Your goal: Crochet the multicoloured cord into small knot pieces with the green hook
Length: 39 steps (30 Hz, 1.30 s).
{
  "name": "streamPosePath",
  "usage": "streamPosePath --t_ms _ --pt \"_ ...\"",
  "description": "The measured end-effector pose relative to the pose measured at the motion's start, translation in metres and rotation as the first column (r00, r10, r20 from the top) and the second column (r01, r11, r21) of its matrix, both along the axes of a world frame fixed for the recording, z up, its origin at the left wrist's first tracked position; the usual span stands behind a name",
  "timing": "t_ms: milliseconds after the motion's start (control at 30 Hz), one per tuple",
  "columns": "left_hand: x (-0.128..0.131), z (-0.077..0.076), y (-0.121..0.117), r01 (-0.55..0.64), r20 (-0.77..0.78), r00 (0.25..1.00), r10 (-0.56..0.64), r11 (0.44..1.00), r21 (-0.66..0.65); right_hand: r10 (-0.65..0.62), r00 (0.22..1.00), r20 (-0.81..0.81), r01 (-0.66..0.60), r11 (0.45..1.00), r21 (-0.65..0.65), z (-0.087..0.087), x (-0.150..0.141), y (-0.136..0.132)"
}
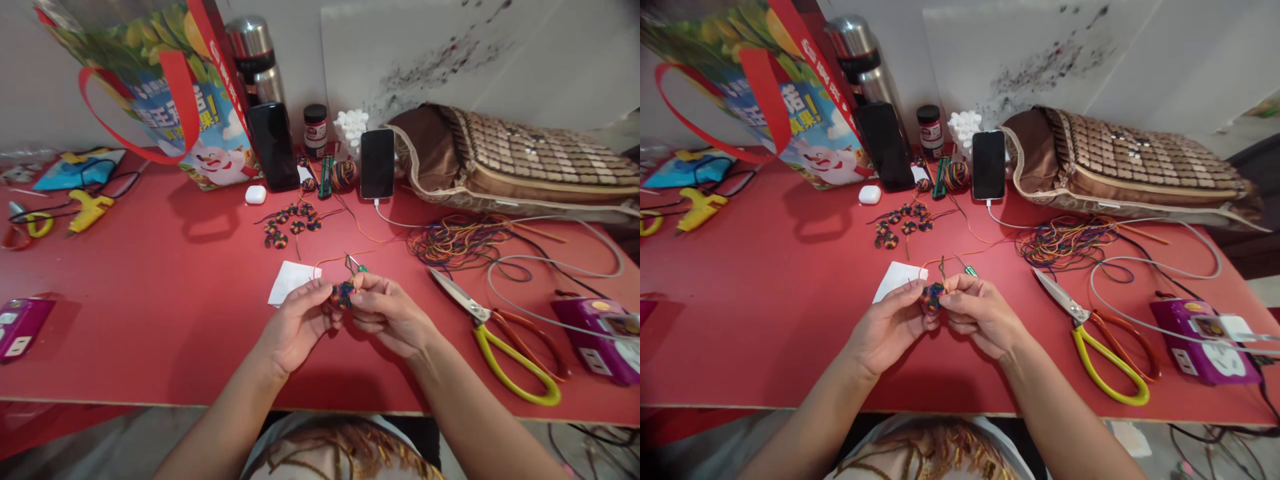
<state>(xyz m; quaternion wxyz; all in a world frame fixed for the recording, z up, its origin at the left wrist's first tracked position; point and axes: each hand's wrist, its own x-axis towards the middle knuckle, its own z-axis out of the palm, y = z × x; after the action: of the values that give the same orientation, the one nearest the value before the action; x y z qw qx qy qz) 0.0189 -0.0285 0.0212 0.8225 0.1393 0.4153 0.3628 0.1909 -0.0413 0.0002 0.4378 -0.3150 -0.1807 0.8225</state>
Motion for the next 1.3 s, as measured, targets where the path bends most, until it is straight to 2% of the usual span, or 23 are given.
streamPosePath --t_ms 233,467,600,767,967,1067,1300 --pt "-0.0016 0.0002 0.003 0.078 -0.096 0.993 -0.074 0.996 0.035 -0.002 0.996 0.093 0.001 1.0 0.015 0.0052 -0.0035 -0.0016" --pt "0.0033 -0.0015 0.001 0.047 0.066 0.997 -0.049 0.999 0.022 0.008 0.996 0.088 -0.011 1.0 0.026 0.0044 -0.0014 -0.0008" --pt "0.0044 -0.0016 0.001 0.035 0.098 0.995 -0.037 0.999 0.021 0.015 0.999 0.043 -0.016 1.0 0.018 0.003 -0.0001 -0.0005" --pt "0.0032 0.0006 0.0009 0.039 0.062 0.997 -0.039 0.999 -0.007 0.032 0.999 -0.015 -0.032 0.999 -0.011 0.001 0.0014 -0.0012" --pt "0.0044 0.001 0.0017 0.038 0.04 0.998 -0.038 0.999 -0.013 0.05 0.999 -0.012 -0.05 0.999 -0.007 0.0003 0.0012 -0.0007" --pt "0.0037 0.0003 0.0007 0.017 0.009 1.0 -0.017 1.0 0.0 0.038 0.999 0.011 -0.037 0.999 -0.017 0.0006 -0.0006 -0.0004" --pt "0.0008 0.0007 -0.0026 0.05 -0.085 0.995 -0.046 0.998 0.041 0.009 0.992 0.128 -0.003 0.999 -0.048 0.0029 -0.003 -0.0012"
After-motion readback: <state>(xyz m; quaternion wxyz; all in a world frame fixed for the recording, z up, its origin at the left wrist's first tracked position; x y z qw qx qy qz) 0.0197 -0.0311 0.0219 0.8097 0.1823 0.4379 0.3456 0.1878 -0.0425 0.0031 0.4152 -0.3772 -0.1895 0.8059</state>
